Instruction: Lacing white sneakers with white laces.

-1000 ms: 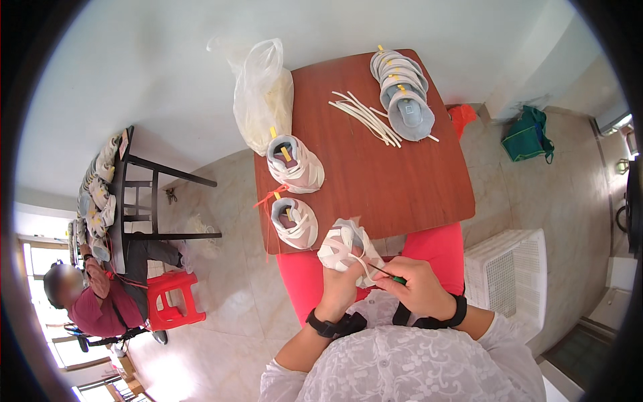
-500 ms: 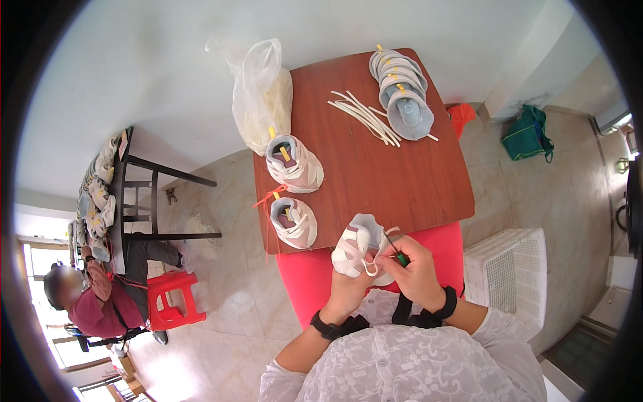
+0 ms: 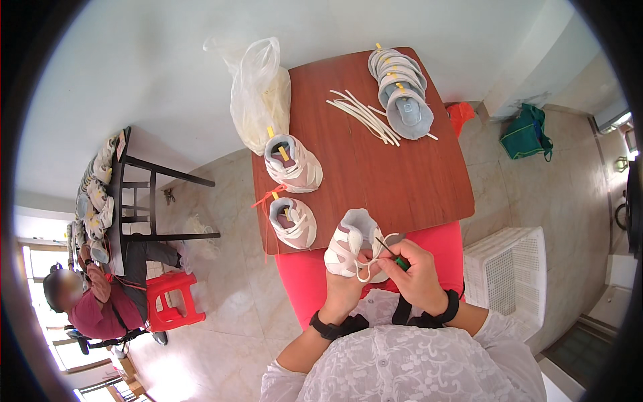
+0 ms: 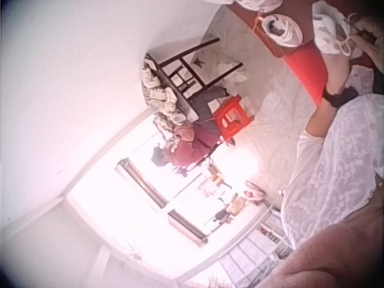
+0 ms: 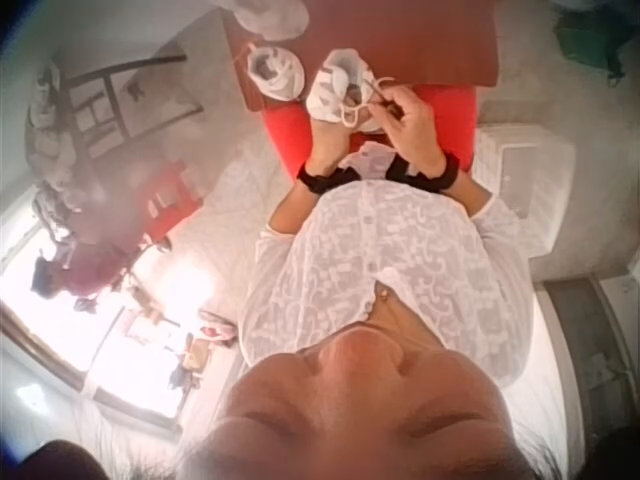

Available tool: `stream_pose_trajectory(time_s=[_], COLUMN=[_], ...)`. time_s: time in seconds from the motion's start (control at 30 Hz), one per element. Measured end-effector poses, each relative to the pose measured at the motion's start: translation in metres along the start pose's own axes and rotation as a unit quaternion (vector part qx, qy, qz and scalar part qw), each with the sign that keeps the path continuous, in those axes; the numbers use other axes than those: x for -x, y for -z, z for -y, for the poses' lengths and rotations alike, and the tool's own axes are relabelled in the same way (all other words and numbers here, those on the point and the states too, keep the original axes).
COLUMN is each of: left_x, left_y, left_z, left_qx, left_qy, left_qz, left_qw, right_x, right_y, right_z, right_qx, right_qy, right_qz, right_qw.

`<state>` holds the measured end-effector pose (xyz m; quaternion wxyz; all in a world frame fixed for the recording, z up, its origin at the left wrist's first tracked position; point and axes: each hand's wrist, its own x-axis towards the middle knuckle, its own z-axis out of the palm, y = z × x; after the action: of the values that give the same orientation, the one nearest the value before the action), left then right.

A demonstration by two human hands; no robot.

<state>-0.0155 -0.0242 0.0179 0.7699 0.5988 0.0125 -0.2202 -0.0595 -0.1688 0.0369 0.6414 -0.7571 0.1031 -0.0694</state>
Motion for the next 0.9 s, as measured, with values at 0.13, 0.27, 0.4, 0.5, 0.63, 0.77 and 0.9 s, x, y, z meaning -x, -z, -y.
stream_pose_trajectory(time_s=[0.13,0.27,0.4,0.5,0.63,0.77,0.9], left_x=[0.0,0.004,0.007,0.006,0.006,0.004,0.005], left_y=[0.001,0.002,0.005,0.008,0.007,0.009,0.008], left_z=[-0.006,-0.006,0.0,0.003,0.002,-0.004,-0.011], left_qx=[-0.036,-0.015,0.052,0.047,0.079,0.063,0.031], left_qy=[-0.001,0.013,0.028,0.044,0.048,0.055,0.049], left_qz=[0.016,0.01,0.009,0.006,-0.002,0.008,0.028], left_qw=[0.999,1.0,0.998,0.998,0.996,0.996,0.998], right_x=[-0.003,-0.006,-0.019,-0.02,-0.017,-0.017,-0.015], right_y=[0.002,0.008,0.022,0.023,0.02,0.019,0.018], right_z=[0.001,0.005,0.0,-0.001,0.002,0.0,-0.003], right_qx=[-0.057,-0.087,-0.136,-0.154,-0.188,-0.146,-0.103], right_qy=[-0.061,-0.111,-0.166,-0.195,-0.225,-0.158,-0.127], right_qz=[0.028,0.043,0.152,0.185,0.155,0.139,0.113], right_qw=[0.996,0.989,0.965,0.951,0.943,0.967,0.98])
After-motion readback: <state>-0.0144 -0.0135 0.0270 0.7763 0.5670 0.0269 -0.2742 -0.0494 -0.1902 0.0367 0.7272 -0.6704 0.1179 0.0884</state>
